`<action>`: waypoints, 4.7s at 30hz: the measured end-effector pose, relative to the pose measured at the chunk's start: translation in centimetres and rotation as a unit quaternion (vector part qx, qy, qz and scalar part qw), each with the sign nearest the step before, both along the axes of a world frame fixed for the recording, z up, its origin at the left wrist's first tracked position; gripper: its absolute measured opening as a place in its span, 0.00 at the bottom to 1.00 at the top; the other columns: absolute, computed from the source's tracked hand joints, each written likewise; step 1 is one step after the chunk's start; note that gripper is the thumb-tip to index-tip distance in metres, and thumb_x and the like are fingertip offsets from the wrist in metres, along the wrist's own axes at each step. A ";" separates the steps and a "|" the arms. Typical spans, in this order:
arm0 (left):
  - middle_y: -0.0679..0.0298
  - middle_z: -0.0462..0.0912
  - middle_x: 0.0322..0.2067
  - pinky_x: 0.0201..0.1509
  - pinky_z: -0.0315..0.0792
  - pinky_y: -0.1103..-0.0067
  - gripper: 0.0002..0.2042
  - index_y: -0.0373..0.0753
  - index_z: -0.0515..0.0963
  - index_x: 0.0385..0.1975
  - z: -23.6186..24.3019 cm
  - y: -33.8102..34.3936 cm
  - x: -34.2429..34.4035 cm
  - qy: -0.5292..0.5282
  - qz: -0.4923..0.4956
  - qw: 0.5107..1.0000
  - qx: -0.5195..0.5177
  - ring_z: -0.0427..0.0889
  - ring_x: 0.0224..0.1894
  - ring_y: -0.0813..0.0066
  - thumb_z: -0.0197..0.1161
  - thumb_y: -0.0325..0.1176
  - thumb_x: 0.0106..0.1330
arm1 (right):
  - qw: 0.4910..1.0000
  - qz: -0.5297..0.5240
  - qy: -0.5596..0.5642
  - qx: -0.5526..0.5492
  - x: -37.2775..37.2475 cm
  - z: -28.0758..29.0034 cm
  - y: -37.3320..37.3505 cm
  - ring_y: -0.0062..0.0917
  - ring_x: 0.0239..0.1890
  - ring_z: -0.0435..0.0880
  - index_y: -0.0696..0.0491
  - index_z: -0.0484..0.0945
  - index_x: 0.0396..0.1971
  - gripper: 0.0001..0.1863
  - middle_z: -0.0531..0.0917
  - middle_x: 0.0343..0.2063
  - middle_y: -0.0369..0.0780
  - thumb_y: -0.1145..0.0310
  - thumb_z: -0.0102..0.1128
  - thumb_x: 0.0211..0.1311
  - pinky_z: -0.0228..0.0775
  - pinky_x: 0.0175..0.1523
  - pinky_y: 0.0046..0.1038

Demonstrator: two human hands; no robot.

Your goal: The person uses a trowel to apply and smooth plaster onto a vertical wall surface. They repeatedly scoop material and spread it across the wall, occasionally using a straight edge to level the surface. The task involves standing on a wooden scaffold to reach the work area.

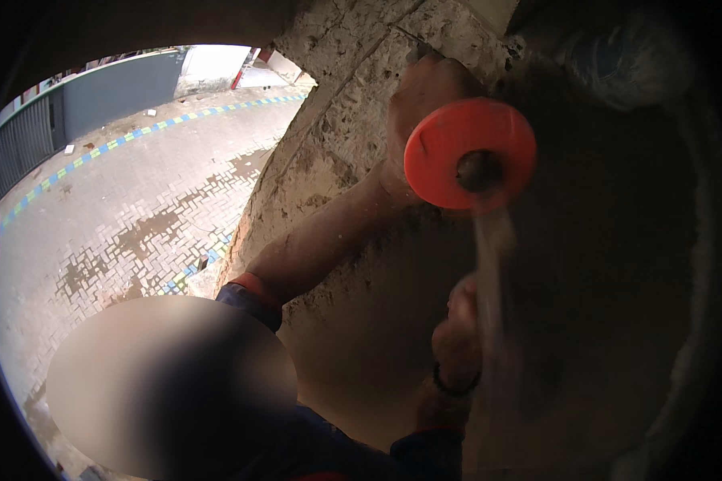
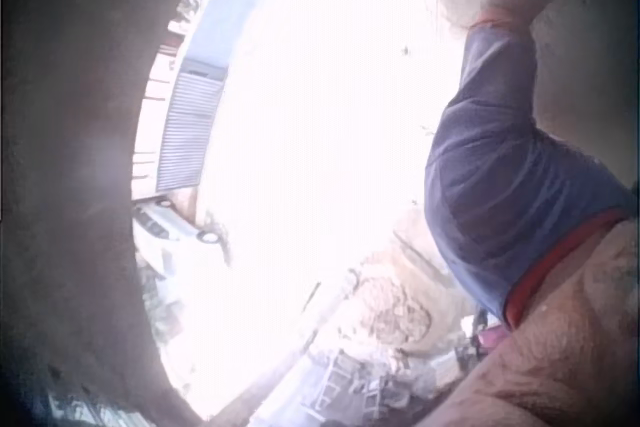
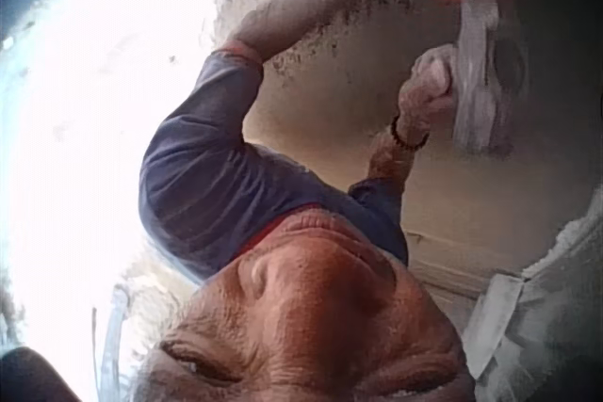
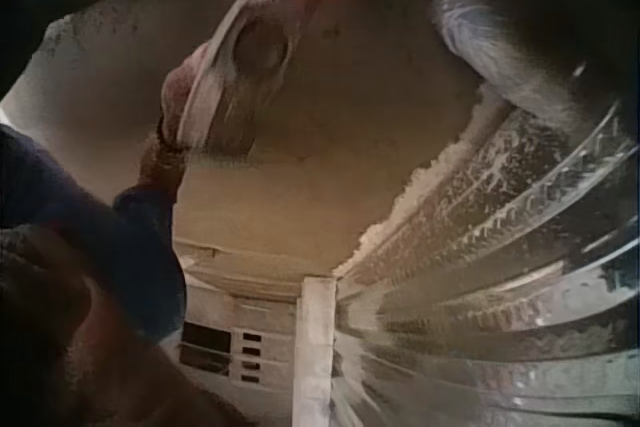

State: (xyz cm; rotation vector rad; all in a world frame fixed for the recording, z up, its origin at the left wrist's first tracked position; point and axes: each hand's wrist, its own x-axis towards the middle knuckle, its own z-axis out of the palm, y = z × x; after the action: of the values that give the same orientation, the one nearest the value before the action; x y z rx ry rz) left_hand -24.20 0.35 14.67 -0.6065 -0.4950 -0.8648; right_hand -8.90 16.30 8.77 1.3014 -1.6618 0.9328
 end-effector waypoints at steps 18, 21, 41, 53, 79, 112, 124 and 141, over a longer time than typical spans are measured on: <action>0.65 0.70 0.16 0.23 0.61 0.70 0.10 0.46 0.72 0.14 1.3 0.7 -0.7 0.010 -0.013 0.998 0.064 0.70 0.19 0.63 0.66 0.38 0.35 | 0.987 -0.133 -0.074 -0.055 0.4 1.6 1.0 0.18 0.17 0.66 0.52 0.66 0.32 0.30 0.66 0.16 0.34 0.35 0.42 0.59 0.59 0.19 0.20; 0.65 0.72 0.22 0.30 0.64 0.70 0.11 0.44 0.75 0.20 0.3 -0.8 -0.4 -0.054 0.051 0.997 0.017 0.72 0.26 0.64 0.65 0.44 0.44 | 0.981 0.174 0.019 -0.085 0.6 0.3 -1.8 0.18 0.16 0.64 0.52 0.66 0.32 0.30 0.65 0.16 0.34 0.35 0.42 0.59 0.57 0.18 0.18; 0.69 0.63 0.19 0.29 0.54 0.75 0.10 0.45 0.65 0.11 -2.3 5.9 3.6 -0.046 0.039 0.996 -0.071 0.63 0.23 0.72 0.59 0.40 0.36 | 0.978 -0.139 0.104 -0.118 1.5 -3.6 5.9 0.15 0.12 0.61 0.57 0.68 0.30 0.25 0.68 0.17 0.38 0.45 0.44 0.64 0.56 0.12 0.17; 0.70 0.64 0.17 0.27 0.55 0.74 0.13 0.46 0.68 0.12 0.4 5.0 1.3 -0.032 0.029 0.999 -0.005 0.65 0.21 0.72 0.62 0.46 0.40 | 0.988 0.054 0.000 -0.143 0.0 -2.5 3.3 0.18 0.15 0.64 0.56 0.68 0.25 0.16 0.66 0.14 0.34 0.57 0.49 0.60 0.56 0.15 0.18; 0.67 0.70 0.22 0.31 0.61 0.71 0.11 0.45 0.74 0.21 4.4 -0.7 -0.2 -0.019 0.091 0.995 0.026 0.68 0.27 0.66 0.65 0.44 0.46 | 0.991 0.055 0.044 -0.111 -1.6 -0.6 -0.4 0.19 0.19 0.66 0.54 0.68 0.29 0.22 0.69 0.18 0.35 0.46 0.52 0.61 0.62 0.21 0.20; 0.65 0.75 0.25 0.31 0.64 0.70 0.13 0.43 0.76 0.23 2.2 0.1 -1.2 -0.037 0.067 0.997 -0.030 0.74 0.28 0.64 0.68 0.38 0.37 | 0.985 0.116 0.096 -0.080 -0.9 -0.7 -0.3 0.24 0.18 0.68 0.53 0.66 0.36 0.26 0.71 0.20 0.41 0.42 0.40 0.64 0.68 0.20 0.25; 0.71 0.66 0.22 0.34 0.59 0.72 0.07 0.47 0.72 0.17 -5.2 1.4 2.5 -0.070 0.046 0.995 -0.053 0.67 0.27 0.71 0.59 0.40 0.40 | 0.971 -0.105 -0.165 -0.139 -1.9 -4.8 -0.3 0.15 0.12 0.60 0.55 0.67 0.26 0.35 0.63 0.12 0.33 0.32 0.46 0.54 0.50 0.13 0.16; 0.69 0.66 0.20 0.33 0.59 0.72 0.14 0.45 0.67 0.14 -10.4 0.0 0.6 -0.142 0.045 0.989 -0.023 0.66 0.24 0.69 0.62 0.45 0.45 | 0.994 -0.040 -0.037 -0.100 0.7 -6.1 -0.6 0.16 0.12 0.59 0.55 0.67 0.28 0.31 0.64 0.14 0.33 0.36 0.42 0.60 0.53 0.15 0.16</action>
State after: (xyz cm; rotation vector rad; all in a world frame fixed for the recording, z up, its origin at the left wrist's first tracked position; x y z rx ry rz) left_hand -23.63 0.33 4.30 -0.5006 -0.7972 -0.8603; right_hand -8.16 15.70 2.68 1.0708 -1.6188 1.0796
